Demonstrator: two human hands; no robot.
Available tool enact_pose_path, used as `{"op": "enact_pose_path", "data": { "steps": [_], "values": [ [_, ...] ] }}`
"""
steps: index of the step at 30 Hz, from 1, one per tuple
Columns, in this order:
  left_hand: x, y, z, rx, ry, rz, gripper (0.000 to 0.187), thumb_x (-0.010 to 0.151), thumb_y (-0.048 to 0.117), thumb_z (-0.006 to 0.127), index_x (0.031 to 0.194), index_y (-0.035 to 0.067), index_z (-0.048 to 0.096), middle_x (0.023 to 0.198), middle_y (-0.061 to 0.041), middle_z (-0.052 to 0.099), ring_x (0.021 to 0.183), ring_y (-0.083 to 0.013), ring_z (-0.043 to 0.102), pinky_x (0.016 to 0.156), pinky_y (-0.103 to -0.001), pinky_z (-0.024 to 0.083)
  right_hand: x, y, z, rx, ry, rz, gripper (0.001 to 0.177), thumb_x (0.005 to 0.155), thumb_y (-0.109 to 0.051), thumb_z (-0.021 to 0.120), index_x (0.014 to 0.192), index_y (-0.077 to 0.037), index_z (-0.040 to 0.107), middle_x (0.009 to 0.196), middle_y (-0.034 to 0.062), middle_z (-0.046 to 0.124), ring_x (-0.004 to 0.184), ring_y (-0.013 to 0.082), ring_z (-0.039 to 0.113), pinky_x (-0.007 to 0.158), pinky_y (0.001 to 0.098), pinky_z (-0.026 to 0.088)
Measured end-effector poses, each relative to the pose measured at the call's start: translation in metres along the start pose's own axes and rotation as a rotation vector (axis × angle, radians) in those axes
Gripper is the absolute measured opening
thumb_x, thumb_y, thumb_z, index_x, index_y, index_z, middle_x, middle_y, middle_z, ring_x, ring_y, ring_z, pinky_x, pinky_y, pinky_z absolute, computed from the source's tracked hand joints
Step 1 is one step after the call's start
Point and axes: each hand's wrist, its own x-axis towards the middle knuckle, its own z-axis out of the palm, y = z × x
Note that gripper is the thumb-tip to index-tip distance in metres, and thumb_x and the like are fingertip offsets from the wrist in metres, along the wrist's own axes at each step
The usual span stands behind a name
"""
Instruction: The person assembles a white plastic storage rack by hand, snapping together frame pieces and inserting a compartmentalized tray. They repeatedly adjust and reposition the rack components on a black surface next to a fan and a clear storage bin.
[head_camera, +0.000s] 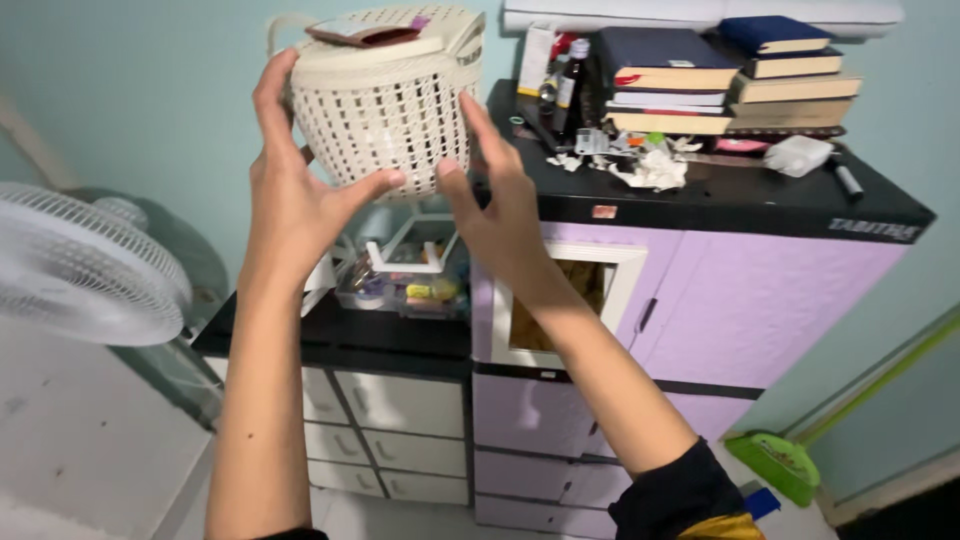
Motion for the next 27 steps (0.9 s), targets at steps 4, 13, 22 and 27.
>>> {"op": "enact_pose_path", "data": {
  "steps": [4, 13, 22, 27],
  "values": [
    [0.022, 0.009, 0.047, -0.066, -0.057, -0.149, 0.124, 0.069, 0.025, 0.103, 0.161, 0.022, 0.021, 0.149, -0.02, 0.063, 0.133, -0.0351, 0.066, 0.108, -0.045, 0.049, 0.005, 0.015, -0.032, -0.007, 0.082, 0.132, 0.06, 0.107, -0.032, 0.053, 0.156, 0.0, 0.04, 0.149, 0.0253, 0.056, 0.125, 0.026, 0.068, 0.107, 0.0361, 0.057],
    [0.04, 0.019, 0.139, -0.07, -0.121, -0.228, 0.128, 0.06, 0.022, 0.102, 0.158, 0.022, 0.02, 0.141, -0.017, 0.066, 0.129, -0.0333, 0.065, 0.103, -0.044, 0.049, -0.009, 0.069, -0.093, -0.101, 0.125, 0.157, 0.062, 0.11, -0.035, 0.055, 0.155, 0.006, 0.04, 0.151, 0.0248, 0.055, 0.134, 0.0288, 0.062, 0.109, 0.0371, 0.054],
    [0.033, 0.026, 0.169, -0.003, -0.115, -0.108, 0.132, 0.069, 0.025, 0.104, 0.165, 0.022, 0.013, 0.157, -0.023, 0.048, 0.142, -0.0385, 0.056, 0.11, -0.048, 0.047, -0.028, 0.093, -0.106, -0.124, 0.211, 0.119, 0.058, 0.112, -0.027, 0.057, 0.159, -0.002, 0.035, 0.155, 0.0208, 0.05, 0.141, 0.0301, 0.053, 0.119, 0.0399, 0.044],
    [0.023, 0.017, 0.169, -0.013, -0.133, -0.103, 0.14, 0.069, 0.027, 0.105, 0.166, 0.024, 0.004, 0.162, -0.026, 0.039, 0.146, -0.0441, 0.048, 0.111, -0.053, 0.044, -0.035, 0.101, -0.098, -0.16, 0.25, 0.037, 0.057, 0.113, -0.025, 0.06, 0.159, -0.003, 0.034, 0.16, 0.0206, 0.045, 0.148, 0.033, 0.047, 0.127, 0.0439, 0.038]
  ]
}}
